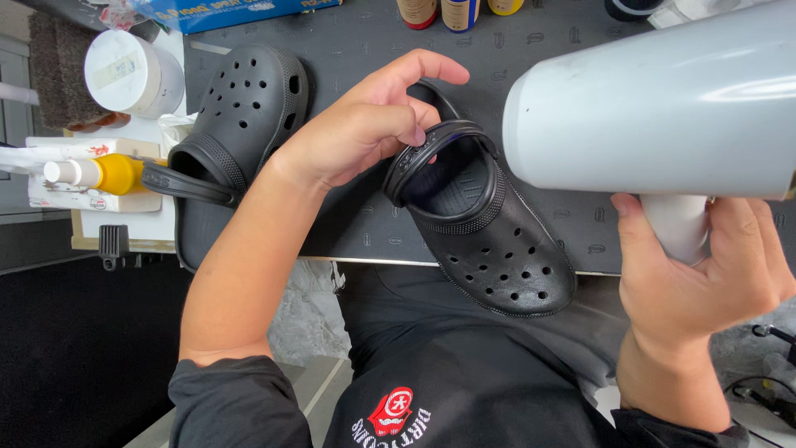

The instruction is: The person paints the edges and sole of a black clog using a brush, dries the shoe and its strap with a blow dryer, and then applies more paint to the heel strap.

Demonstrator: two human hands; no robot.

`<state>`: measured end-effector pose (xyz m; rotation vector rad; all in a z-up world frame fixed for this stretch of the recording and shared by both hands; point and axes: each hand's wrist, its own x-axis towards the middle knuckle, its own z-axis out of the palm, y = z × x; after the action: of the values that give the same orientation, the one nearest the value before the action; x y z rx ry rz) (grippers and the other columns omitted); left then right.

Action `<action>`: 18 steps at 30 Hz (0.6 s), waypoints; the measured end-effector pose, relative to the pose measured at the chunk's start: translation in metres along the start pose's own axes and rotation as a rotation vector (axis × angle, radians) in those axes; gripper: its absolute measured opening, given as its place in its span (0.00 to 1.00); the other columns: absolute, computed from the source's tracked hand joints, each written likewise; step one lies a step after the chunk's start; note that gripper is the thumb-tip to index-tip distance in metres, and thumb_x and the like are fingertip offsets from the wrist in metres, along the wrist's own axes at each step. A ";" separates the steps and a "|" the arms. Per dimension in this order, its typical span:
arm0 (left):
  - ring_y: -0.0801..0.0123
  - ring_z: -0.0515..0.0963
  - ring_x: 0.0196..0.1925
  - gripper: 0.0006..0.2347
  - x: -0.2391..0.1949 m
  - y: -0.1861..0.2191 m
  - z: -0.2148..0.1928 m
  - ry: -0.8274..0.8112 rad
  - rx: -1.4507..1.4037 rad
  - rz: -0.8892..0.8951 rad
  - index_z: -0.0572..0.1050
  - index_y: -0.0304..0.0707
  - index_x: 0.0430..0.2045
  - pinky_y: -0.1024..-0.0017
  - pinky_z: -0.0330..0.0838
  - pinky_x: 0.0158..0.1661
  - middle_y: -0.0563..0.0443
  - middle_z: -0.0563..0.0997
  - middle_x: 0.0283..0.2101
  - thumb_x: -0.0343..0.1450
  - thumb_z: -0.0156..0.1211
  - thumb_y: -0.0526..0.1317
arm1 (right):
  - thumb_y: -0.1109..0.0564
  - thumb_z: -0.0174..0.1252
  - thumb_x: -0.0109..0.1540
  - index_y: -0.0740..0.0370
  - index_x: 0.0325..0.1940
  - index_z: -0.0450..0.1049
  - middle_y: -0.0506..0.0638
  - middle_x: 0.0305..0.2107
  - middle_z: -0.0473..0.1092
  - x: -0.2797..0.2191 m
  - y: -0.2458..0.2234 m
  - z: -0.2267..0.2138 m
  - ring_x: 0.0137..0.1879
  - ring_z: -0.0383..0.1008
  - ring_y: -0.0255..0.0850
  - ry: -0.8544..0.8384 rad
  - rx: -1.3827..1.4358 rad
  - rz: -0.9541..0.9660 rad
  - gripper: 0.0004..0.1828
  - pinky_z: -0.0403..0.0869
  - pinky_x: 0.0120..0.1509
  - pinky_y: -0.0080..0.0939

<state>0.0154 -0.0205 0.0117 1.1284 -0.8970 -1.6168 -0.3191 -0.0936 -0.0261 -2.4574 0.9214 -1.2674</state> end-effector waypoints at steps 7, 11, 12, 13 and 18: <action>0.71 0.79 0.39 0.29 0.002 -0.002 -0.005 -0.024 -0.051 0.003 0.60 0.31 0.66 0.73 0.74 0.45 0.46 0.80 0.36 0.65 0.48 0.28 | 0.64 0.76 0.61 0.72 0.61 0.71 0.60 0.46 0.75 -0.013 0.012 0.001 0.47 0.75 0.47 0.008 -0.002 0.027 0.28 0.72 0.52 0.36; 0.70 0.79 0.40 0.29 -0.001 -0.002 -0.008 0.004 -0.068 -0.006 0.61 0.31 0.67 0.71 0.75 0.47 0.46 0.79 0.37 0.65 0.48 0.29 | 0.65 0.82 0.59 0.73 0.57 0.74 0.60 0.40 0.74 -0.013 0.016 0.003 0.42 0.73 0.46 0.013 -0.042 0.085 0.28 0.70 0.48 0.37; 0.70 0.78 0.40 0.29 -0.001 -0.002 -0.008 0.005 -0.079 0.005 0.61 0.30 0.68 0.70 0.76 0.49 0.46 0.78 0.37 0.66 0.49 0.29 | 0.65 0.82 0.58 0.73 0.56 0.74 0.60 0.40 0.73 -0.013 0.016 0.003 0.41 0.72 0.46 0.011 -0.051 0.092 0.28 0.70 0.47 0.37; 0.70 0.77 0.40 0.29 -0.001 -0.003 -0.008 0.007 -0.092 0.016 0.62 0.29 0.69 0.69 0.77 0.50 0.46 0.77 0.37 0.67 0.49 0.29 | 0.65 0.79 0.57 0.73 0.56 0.73 0.59 0.40 0.73 -0.014 0.017 0.002 0.41 0.71 0.45 0.003 -0.052 0.082 0.27 0.69 0.46 0.37; 0.69 0.78 0.39 0.29 -0.001 0.000 -0.007 0.030 -0.079 -0.035 0.61 0.32 0.66 0.72 0.74 0.46 0.44 0.80 0.38 0.65 0.48 0.30 | 0.63 0.83 0.57 0.73 0.54 0.75 0.59 0.38 0.73 -0.019 0.021 0.000 0.39 0.72 0.44 -0.021 -0.082 0.132 0.28 0.70 0.45 0.36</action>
<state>0.0221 -0.0205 0.0101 1.1159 -0.7912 -1.6448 -0.3364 -0.0976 -0.0481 -2.4201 1.1305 -1.1796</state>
